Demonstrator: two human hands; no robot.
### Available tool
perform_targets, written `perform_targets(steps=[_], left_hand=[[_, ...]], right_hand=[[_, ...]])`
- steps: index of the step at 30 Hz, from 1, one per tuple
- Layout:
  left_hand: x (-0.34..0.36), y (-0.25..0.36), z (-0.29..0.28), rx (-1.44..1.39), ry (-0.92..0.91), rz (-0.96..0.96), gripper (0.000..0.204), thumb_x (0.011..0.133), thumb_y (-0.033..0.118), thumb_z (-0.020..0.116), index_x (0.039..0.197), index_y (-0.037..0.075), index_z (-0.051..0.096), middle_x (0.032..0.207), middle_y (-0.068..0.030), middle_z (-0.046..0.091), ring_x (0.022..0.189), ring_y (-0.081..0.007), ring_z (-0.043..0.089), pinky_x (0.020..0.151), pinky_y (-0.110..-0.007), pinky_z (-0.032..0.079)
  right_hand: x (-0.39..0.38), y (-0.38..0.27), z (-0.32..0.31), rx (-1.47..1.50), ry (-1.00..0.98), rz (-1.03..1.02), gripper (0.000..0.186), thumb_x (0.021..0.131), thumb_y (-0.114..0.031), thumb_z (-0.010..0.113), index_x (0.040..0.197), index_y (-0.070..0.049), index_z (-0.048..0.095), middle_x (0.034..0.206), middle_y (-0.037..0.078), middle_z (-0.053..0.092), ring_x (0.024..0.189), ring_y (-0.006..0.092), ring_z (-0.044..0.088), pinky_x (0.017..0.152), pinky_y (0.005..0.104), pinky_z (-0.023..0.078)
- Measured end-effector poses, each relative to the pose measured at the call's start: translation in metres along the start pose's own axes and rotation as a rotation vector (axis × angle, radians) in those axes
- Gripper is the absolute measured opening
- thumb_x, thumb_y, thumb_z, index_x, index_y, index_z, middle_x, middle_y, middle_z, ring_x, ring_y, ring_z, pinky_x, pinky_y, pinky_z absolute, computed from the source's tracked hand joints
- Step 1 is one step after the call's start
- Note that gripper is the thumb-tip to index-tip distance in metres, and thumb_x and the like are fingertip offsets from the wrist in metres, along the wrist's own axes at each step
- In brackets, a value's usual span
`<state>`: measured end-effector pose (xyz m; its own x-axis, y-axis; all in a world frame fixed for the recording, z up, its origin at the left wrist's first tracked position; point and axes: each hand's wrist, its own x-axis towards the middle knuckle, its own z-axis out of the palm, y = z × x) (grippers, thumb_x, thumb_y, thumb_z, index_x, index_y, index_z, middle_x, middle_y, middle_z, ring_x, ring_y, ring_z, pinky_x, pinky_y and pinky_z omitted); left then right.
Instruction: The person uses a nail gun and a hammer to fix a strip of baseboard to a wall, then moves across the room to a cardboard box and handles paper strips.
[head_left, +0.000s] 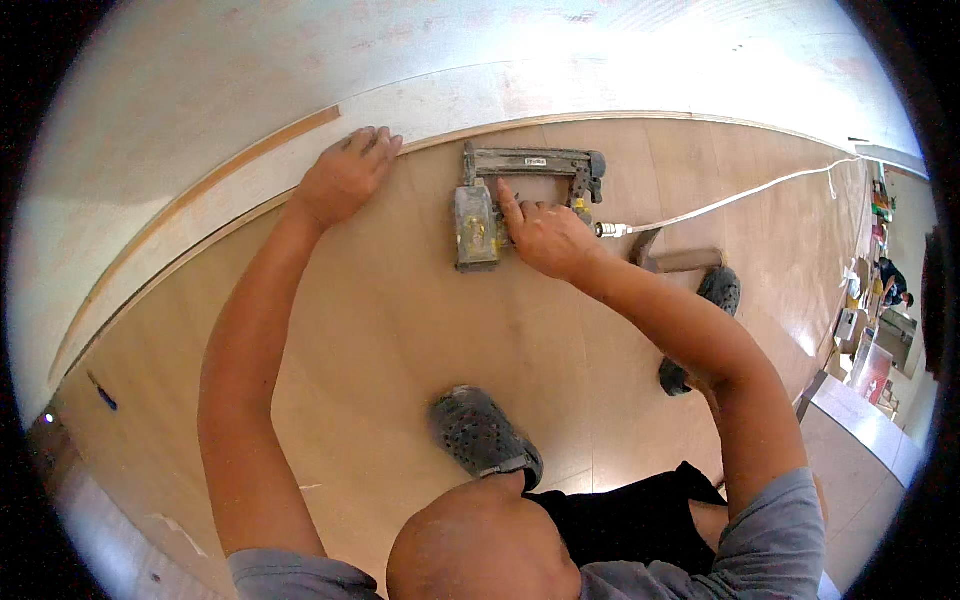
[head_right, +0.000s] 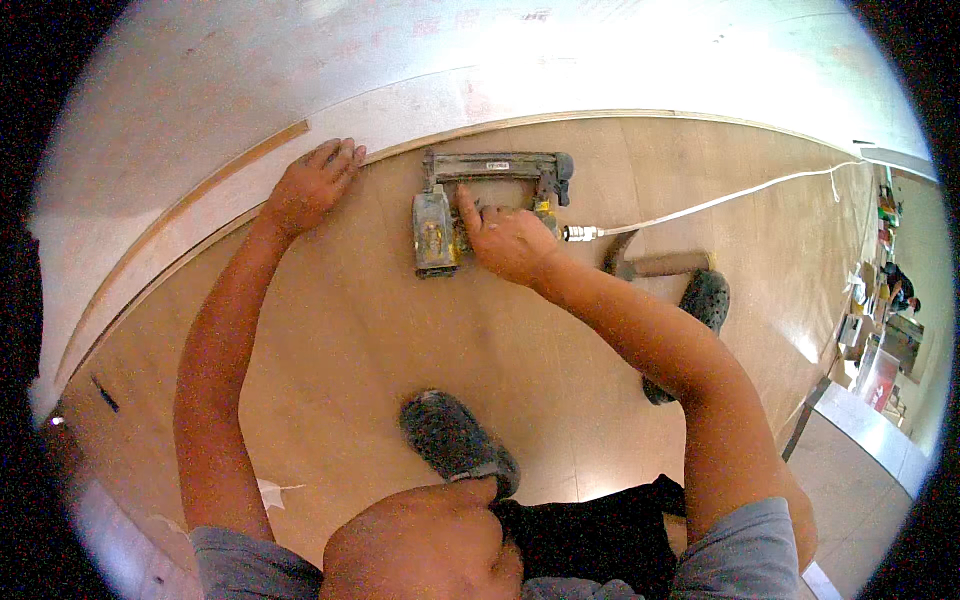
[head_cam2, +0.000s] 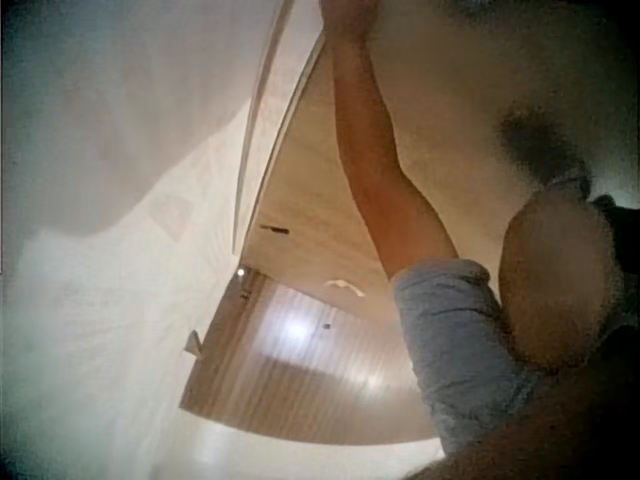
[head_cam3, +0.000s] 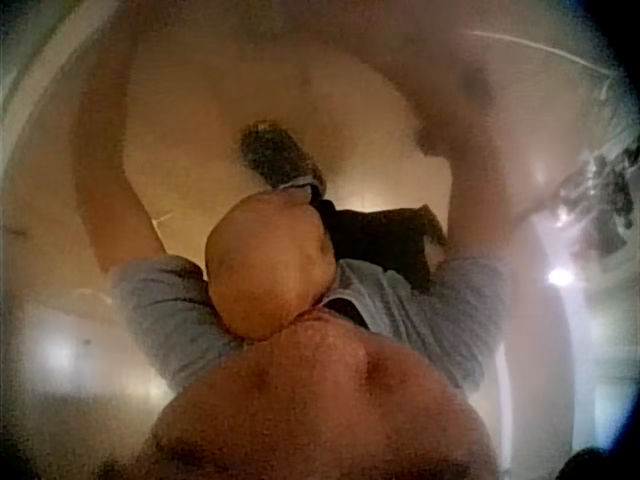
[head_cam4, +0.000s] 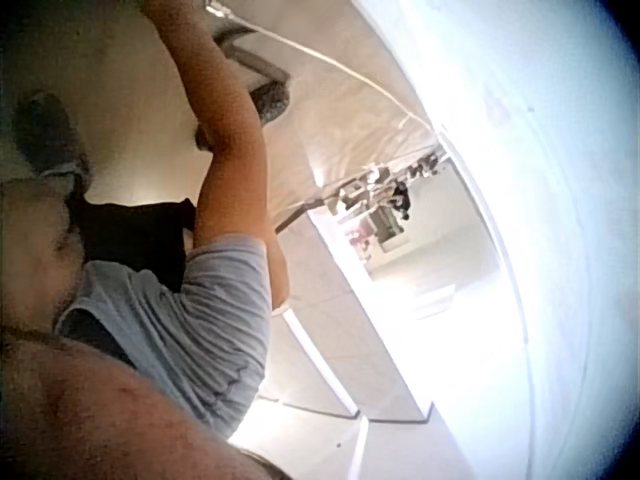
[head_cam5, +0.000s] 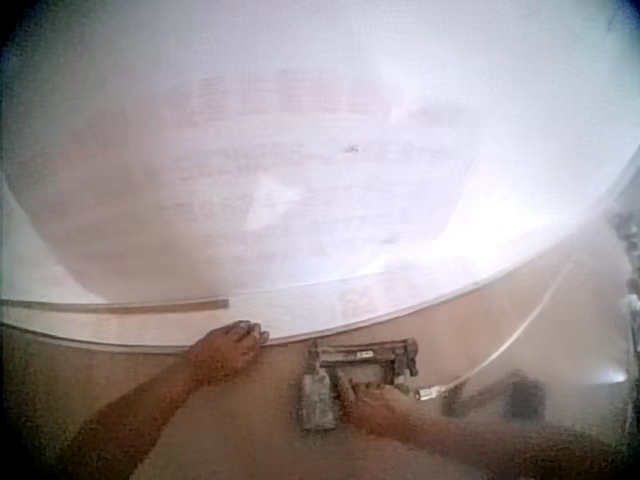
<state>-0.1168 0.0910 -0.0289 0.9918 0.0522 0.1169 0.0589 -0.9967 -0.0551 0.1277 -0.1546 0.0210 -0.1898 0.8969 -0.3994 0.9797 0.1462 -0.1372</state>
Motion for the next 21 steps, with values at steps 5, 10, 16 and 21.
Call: perform_targets(steps=[5, 10, 16, 21], left_hand=[[0.004, 0.002, -0.004, -0.014, 0.087, -0.003, 0.045, 0.086, 0.012, 0.055, 0.127, -0.004, 0.062, 0.124, -0.0161, 0.064, 0.114, -0.0314, 0.061, 0.096, -0.037, 0.055], [0.005, 0.006, -0.007, -0.043, 0.085, -0.027, 0.044, 0.087, 0.012, 0.054, 0.127, -0.002, 0.062, 0.124, -0.0138, 0.064, 0.115, -0.0302, 0.061, 0.094, -0.037, 0.056], [-0.001, 0.004, -0.003, -0.037, -0.034, -0.092, 0.053, 0.089, 0.014, 0.054, 0.141, 0.008, 0.053, 0.14, -0.0086, 0.058, 0.125, -0.0288, 0.058, 0.093, -0.039, 0.057], [-0.002, 0.002, 0.002, -0.046, 0.028, -0.108, 0.05, 0.089, 0.014, 0.053, 0.138, 0.009, 0.056, 0.137, -0.0069, 0.059, 0.122, -0.0279, 0.059, 0.092, -0.038, 0.057]], right_hand=[[0.001, 0.001, 0.002, -0.003, -0.012, 0.021, 0.07, 0.091, -0.011, 0.05, 0.153, 0.01, 0.026, 0.085, 0.018, 0.068, 0.071, 0.0311, 0.068, 0.065, 0.0423, 0.057], [0.003, 0.003, 0.0, -0.008, -0.062, 0.027, 0.068, 0.092, -0.011, 0.049, 0.153, 0.009, 0.028, 0.088, 0.018, 0.068, 0.072, 0.0308, 0.069, 0.065, 0.0419, 0.057], [0.008, 0.002, 0.003, 0.016, -0.063, 0.06, 0.064, 0.093, -0.013, 0.046, 0.152, 0.007, 0.03, 0.09, 0.02, 0.069, 0.072, 0.0329, 0.069, 0.065, 0.0435, 0.056], [0.01, 0.005, 0.004, -0.013, -0.07, 0.045, 0.06, 0.093, -0.013, 0.046, 0.147, 0.01, 0.034, 0.091, 0.022, 0.07, 0.072, 0.0351, 0.069, 0.064, 0.0449, 0.056]])
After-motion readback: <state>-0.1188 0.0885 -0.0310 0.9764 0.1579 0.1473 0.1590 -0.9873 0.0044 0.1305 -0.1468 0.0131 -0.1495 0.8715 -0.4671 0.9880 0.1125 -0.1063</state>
